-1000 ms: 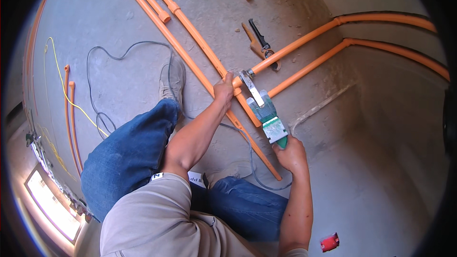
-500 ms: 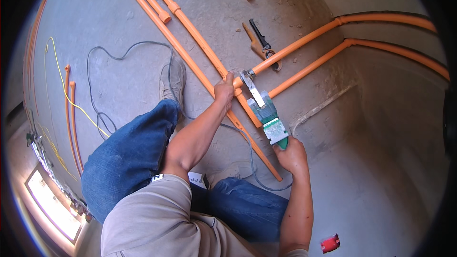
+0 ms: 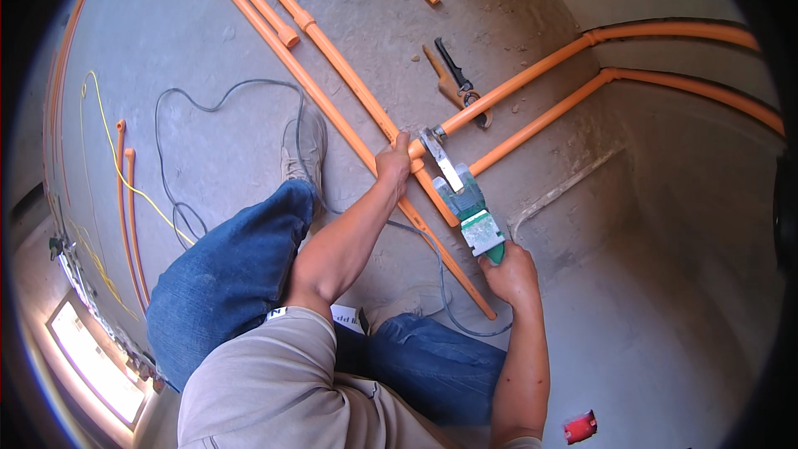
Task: The person joins orange PVC conduits together by heating the ends with a fusion welder and pressing them into a joint connector, after cutting sections to length with a handheld pipe cutter.
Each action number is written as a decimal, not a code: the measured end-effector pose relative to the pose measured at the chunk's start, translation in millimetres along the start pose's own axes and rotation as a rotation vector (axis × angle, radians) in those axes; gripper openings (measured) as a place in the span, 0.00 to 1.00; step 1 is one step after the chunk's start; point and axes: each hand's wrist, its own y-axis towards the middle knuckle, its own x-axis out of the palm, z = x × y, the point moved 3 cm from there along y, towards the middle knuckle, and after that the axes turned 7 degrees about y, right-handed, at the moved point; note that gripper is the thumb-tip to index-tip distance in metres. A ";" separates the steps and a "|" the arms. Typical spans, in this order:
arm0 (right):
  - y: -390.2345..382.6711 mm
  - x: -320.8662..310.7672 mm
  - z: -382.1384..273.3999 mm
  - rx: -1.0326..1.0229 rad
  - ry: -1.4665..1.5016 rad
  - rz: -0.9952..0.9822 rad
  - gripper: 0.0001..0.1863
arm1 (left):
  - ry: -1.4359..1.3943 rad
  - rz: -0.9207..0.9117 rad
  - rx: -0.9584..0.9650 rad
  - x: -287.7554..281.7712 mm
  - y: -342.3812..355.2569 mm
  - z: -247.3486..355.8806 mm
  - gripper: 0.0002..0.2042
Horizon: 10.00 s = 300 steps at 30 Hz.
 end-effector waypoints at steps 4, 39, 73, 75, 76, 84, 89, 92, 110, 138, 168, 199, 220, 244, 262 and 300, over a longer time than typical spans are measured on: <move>-2.2 -1.8 -3.6 0.008 -0.007 0.000 0.22 | -0.012 0.000 0.010 -1.2 2.9 -2.3 0.27; -1.7 -2.7 -1.1 0.015 0.030 -0.006 0.22 | 0.024 -0.013 -0.008 1.5 8.0 -8.9 0.25; 0.5 -2.7 -5.5 0.055 -0.047 0.009 0.21 | -0.006 -0.040 -0.003 2.9 -8.0 3.0 0.22; 0.5 -2.9 -5.8 0.062 -0.045 0.008 0.21 | -0.025 -0.053 -0.004 4.3 -8.2 3.3 0.22; 0.8 -2.5 -5.4 0.059 -0.047 0.008 0.22 | -0.020 -0.043 -0.012 3.9 -6.7 2.4 0.23; 3.2 0.3 -2.6 0.066 -0.099 0.009 0.23 | 0.008 -0.018 -0.018 2.0 1.4 -3.9 0.24; 2.7 0.8 -0.1 0.057 -0.072 0.027 0.22 | -0.039 -0.016 -0.012 5.3 -6.6 -0.1 0.25; 0.3 -0.9 -7.0 0.054 -0.050 0.028 0.22 | -0.028 -0.017 0.018 0.8 -2.4 0.0 0.25; -2.2 -2.3 -10.0 0.060 -0.063 0.043 0.21 | -0.015 0.003 0.013 2.2 -2.8 -0.7 0.25; 4.8 7.6 10.6 0.075 0.064 0.145 0.18 | 0.015 -0.041 0.046 -4.2 11.3 -13.6 0.29; 12.9 0.8 26.4 0.078 0.164 0.123 0.21 | 0.254 0.059 0.140 -13.1 -22.0 12.5 0.26; 9.4 1.5 21.9 0.046 0.142 0.148 0.19 | 0.589 0.236 0.168 -25.6 -22.0 30.1 0.26; -6.3 -14.9 18.7 0.066 0.126 0.142 0.17 | 1.834 -0.609 1.038 112.1 -5.4 200.8 0.29; -14.3 -10.1 -0.4 -0.011 0.158 0.018 0.15 | 1.670 -0.632 0.776 135.1 13.0 140.9 0.27; -25.2 -49.4 3.4 -0.039 0.002 0.012 0.12 | 1.636 -0.690 0.770 135.4 0.4 134.0 0.28; 22.2 12.6 324.2 0.686 0.399 1.106 0.28 | 2.252 -0.934 0.883 175.3 32.6 116.8 0.10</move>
